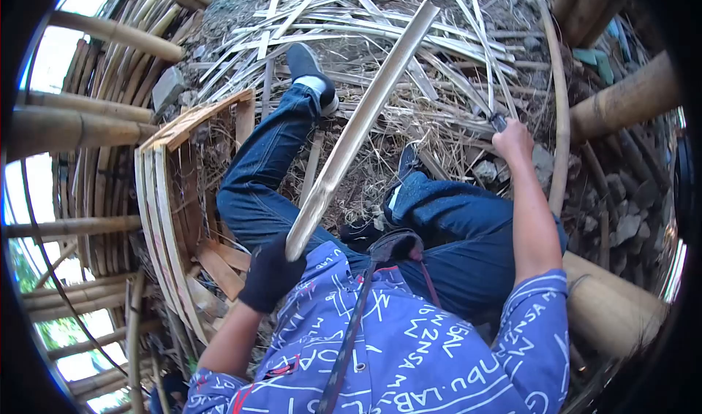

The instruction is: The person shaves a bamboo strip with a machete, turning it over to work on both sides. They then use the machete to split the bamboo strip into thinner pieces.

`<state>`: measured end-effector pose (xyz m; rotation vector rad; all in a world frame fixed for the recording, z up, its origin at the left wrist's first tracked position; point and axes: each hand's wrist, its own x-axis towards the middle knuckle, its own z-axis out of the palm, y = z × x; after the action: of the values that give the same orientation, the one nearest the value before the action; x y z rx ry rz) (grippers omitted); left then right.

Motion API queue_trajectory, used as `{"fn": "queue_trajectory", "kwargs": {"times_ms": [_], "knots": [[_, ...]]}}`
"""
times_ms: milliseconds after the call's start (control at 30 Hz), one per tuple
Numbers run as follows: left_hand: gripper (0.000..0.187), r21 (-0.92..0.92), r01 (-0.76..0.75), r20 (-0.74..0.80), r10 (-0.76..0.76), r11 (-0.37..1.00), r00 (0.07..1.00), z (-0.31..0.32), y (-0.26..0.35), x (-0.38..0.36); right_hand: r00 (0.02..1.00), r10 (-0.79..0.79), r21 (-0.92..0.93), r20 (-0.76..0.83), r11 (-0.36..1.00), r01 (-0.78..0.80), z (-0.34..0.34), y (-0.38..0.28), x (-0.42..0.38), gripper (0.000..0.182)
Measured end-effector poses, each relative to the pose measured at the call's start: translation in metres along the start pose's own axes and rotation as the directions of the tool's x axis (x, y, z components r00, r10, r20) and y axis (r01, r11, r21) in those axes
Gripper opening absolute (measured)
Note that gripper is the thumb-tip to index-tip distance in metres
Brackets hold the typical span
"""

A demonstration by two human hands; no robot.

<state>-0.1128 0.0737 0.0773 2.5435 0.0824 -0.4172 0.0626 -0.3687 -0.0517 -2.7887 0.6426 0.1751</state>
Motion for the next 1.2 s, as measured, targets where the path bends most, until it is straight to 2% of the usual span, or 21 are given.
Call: {"fn": "queue_trajectory", "kwargs": {"times_ms": [67, 133, 167, 233, 267, 300, 333, 367, 433, 500, 567, 600, 700, 800, 867, 900, 1000, 1067, 1100, 1167, 1200], "knots": [[0.031, -0.053, 0.002, -0.041, -0.004, 0.999, 0.999, 0.009, 0.002, 0.019, 1.0, 0.024, 0.107, -0.019, 0.994, -0.022, -0.008, -0.016, -0.01, 0.027], [0.03, -0.174, -0.012, 0.073, 0.025, 0.985, 0.997, 0.029, -0.007, 0.043, 0.998, 0.012, 0.196, -0.058, 0.981, 0.0, -0.004, -0.022, -0.011, 0.026], [0.03, -0.196, -0.014, 0.057, 0.026, 0.98, 0.998, 0.035, -0.003, 0.052, 0.996, 0.008, 0.231, -0.084, 0.973, 0.012, -0.003, -0.023, -0.012, 0.025], [0.031, -0.344, 0.092, 0.219, -0.015, 0.934, 0.976, 0.046, 0.008, 0.072, 0.985, -0.032, 0.373, -0.172, 0.923, 0.095, -0.006, -0.03, -0.025, 0.017], [0.034, -0.341, 0.137, 0.273, -0.041, 0.93, 0.961, 0.055, 0.008, 0.082, 0.98, -0.076, 0.397, -0.185, 0.906, 0.145, -0.01, -0.033, -0.033, 0.016], [0.034, -0.356, 0.131, 0.269, -0.033, 0.925, 0.963, 0.064, 0.011, 0.089, 0.974, -0.115, 0.422, -0.196, 0.886, 0.19, -0.013, -0.037, -0.041, 0.015], [0.036, -0.313, 0.006, 0.17, 0.05, 0.95, 0.984, 0.072, 0.015, 0.095, 0.972, -0.119, 0.412, -0.203, 0.89, 0.195, -0.014, -0.041, -0.047, 0.015], [0.038, -0.253, -0.115, 0.075, 0.138, 0.961, 0.988, 0.082, 0.016, 0.101, 0.949, -0.208, 0.388, -0.236, 0.875, 0.288, -0.014, -0.044, -0.053, 0.016], [0.04, -0.252, -0.063, 0.116, 0.095, 0.966, 0.989, 0.093, 0.023, 0.109, 0.884, -0.37, 0.341, -0.287, 0.822, 0.455, -0.012, -0.05, -0.065, 0.02], [0.039, -0.111, -0.073, 0.12, 0.086, 0.991, 0.989, 0.094, 0.032, 0.113, 0.846, -0.483, 0.196, -0.227, 0.828, 0.525, -0.01, -0.06, -0.075, 0.018], [0.04, -0.111, -0.053, 0.153, 0.07, 0.992, 0.986, 0.093, 0.036, 0.116, 0.831, -0.529, 0.135, -0.175, 0.823, 0.552, -0.005, -0.072, -0.089, 0.016], [0.04, -0.139, -0.052, 0.121, 0.069, 0.989, 0.99, 0.089, 0.038, 0.116, 0.812, -0.573, 0.07, -0.116, 0.81, 0.582, -0.003, -0.076, -0.094, 0.014], [0.039, -0.137, -0.017, 0.093, 0.03, 0.99, 0.995, 0.079, 0.047, 0.105, 0.794, -0.601, 0.008, -0.088, 0.797, 0.604, 0.0, -0.079, -0.096, 0.013], [0.038, -0.078, -0.005, 0.126, 0.015, 0.997, 0.992, 0.083, 0.047, 0.099, 0.796, -0.6, -0.02, -0.084, 0.799, 0.6, 0.015, -0.063, -0.081, 0.018], [0.036, -0.085, -0.098, 0.052, 0.102, 0.992, 0.993, 0.088, 0.043, 0.091, 0.78, -0.617, -0.033, -0.107, 0.786, 0.617, 0.023, -0.056, -0.074, 0.022], [0.036, -0.079, -0.096, 0.069, 0.102, 0.992, 0.992, 0.085, 0.046, 0.089, 0.796, -0.603, -0.059, -0.053, 0.798, 0.6, 0.016, -0.059, -0.076, 0.023], [0.032, -0.089, -0.046, 0.093, 0.054, 0.995, 0.994, 0.072, 0.059, 0.084, 0.795, -0.6, -0.053, -0.09, 0.8, 0.598, 0.02, -0.057, -0.068, 0.022], [0.029, -0.082, -0.113, 0.053, 0.117, 0.99, 0.992, 0.067, 0.059, 0.078, 0.883, -0.468, -0.147, -0.034, 0.876, 0.459, 0.022, -0.052, -0.054, 0.018], [0.029, -0.075, -0.11, 0.056, 0.114, 0.991, 0.992, 0.067, 0.057, 0.071, 0.91, -0.408, -0.161, -0.073, 0.905, 0.393, 0.023, -0.042, -0.042, 0.014], [0.03, -0.033, -0.08, 0.143, 0.084, 0.996, 0.986, 0.068, 0.05, 0.055, 0.964, -0.249, -0.034, -0.092, 0.968, 0.247, 0.016, -0.025, -0.019, 0.015], [0.03, -0.029, -0.075, 0.136, 0.078, 0.997, 0.988, 0.067, 0.047, 0.054, 0.971, -0.217, -0.008, -0.103, 0.976, 0.217, 0.007, -0.026, -0.02, 0.017]]}}
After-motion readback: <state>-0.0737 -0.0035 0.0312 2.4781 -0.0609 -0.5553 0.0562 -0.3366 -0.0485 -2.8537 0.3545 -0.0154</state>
